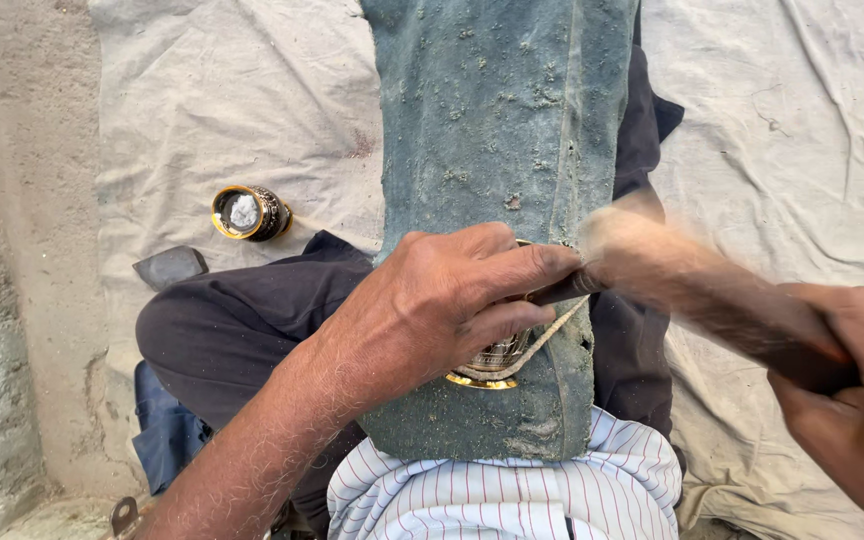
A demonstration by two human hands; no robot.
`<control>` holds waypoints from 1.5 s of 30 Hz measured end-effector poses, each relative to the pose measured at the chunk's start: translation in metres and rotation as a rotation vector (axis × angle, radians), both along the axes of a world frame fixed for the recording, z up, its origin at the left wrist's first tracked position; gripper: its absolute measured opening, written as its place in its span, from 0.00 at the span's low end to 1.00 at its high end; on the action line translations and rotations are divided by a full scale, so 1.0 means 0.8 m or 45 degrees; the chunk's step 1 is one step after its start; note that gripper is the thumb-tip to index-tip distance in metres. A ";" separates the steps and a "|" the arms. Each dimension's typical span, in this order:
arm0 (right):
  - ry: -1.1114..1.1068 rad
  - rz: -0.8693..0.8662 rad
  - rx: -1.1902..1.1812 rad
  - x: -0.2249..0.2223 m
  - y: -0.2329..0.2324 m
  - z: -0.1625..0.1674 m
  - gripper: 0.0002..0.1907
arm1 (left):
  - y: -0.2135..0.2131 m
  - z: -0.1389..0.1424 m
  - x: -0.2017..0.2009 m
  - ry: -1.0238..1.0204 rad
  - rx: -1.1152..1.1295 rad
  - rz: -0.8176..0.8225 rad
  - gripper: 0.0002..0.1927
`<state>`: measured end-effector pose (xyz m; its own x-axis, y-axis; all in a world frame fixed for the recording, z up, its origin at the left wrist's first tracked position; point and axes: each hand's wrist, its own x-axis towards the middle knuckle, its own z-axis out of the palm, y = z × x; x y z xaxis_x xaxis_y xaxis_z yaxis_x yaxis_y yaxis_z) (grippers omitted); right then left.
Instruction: The person sits on the ground with a sandbag on their lap holding a small brass vase. They hold a punch against the vase surface and strike it with a wooden mallet, repositioning the punch repeatedly to emboss a decorative pattern into the metal.
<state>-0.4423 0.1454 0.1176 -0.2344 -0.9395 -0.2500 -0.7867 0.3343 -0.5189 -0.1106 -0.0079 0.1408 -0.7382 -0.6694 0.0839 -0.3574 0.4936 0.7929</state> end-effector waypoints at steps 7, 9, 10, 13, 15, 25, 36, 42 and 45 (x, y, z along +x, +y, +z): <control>0.039 -0.011 -0.011 -0.011 0.004 -0.017 0.18 | -0.007 -0.004 0.004 0.021 -0.012 -0.059 0.22; 0.000 -0.017 0.017 -0.009 -0.002 -0.013 0.18 | -0.009 -0.005 0.006 0.069 0.003 -0.077 0.23; -0.049 -0.042 0.005 -0.007 -0.004 -0.011 0.17 | -0.009 -0.005 0.008 0.092 0.017 -0.071 0.23; 0.234 0.116 0.085 -0.007 -0.008 -0.002 0.19 | -0.010 -0.006 0.009 0.073 0.001 -0.076 0.23; -0.103 -0.290 0.155 -0.009 -0.007 0.000 0.17 | -0.011 -0.007 0.009 0.115 -0.013 -0.088 0.23; 0.163 0.015 -0.034 -0.002 -0.002 -0.005 0.26 | -0.015 -0.007 0.011 0.121 0.028 -0.122 0.24; -1.111 -1.883 -0.239 -0.015 -0.029 0.003 0.14 | -0.013 -0.007 0.010 0.061 -0.005 -0.089 0.23; -1.886 -2.818 -0.576 -0.043 -0.020 -0.037 0.18 | -0.013 -0.008 0.010 0.126 -0.027 -0.058 0.23; -1.863 -2.873 -0.534 -0.049 -0.020 -0.039 0.17 | -0.012 -0.008 0.012 0.114 -0.013 -0.032 0.24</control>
